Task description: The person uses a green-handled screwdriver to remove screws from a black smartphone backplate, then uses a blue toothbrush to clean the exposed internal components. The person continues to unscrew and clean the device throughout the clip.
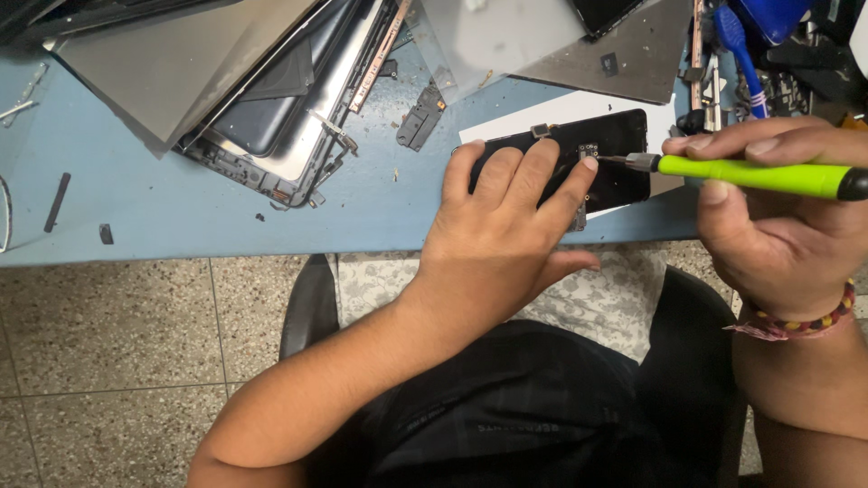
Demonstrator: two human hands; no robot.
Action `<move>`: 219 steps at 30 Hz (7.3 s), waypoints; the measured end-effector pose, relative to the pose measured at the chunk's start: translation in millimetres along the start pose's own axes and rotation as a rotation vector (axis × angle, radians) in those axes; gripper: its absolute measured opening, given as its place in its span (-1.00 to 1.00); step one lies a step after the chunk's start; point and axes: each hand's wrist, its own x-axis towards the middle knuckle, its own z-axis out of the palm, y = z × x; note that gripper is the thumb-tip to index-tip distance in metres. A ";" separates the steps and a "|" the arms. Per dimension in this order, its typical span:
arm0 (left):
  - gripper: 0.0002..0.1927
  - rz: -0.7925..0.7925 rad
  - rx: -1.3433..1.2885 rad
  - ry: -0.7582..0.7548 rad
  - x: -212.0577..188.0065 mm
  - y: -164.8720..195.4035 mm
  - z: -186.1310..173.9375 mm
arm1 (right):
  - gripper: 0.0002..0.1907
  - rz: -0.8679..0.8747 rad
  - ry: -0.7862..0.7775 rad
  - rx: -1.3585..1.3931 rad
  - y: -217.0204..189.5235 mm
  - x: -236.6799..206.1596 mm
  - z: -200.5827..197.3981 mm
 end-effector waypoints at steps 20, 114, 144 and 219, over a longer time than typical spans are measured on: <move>-0.11 -0.002 0.001 -0.007 -1.5 -1.6 0.0 | -0.70 0.018 -0.020 -0.027 -6.5 8.5 2.6; -0.17 -0.002 -0.028 0.006 -2.2 -4.4 -2.9 | -0.79 0.009 -0.735 -0.372 112.4 46.7 -78.3; -0.48 0.003 -0.072 0.053 -2.5 -2.1 -3.1 | -0.64 0.427 -0.335 0.019 143.3 -95.1 -58.7; -0.88 -0.128 -0.466 0.123 -2.5 -8.0 -9.2 | -0.82 -0.079 -0.362 -0.117 -5.7 8.4 -40.4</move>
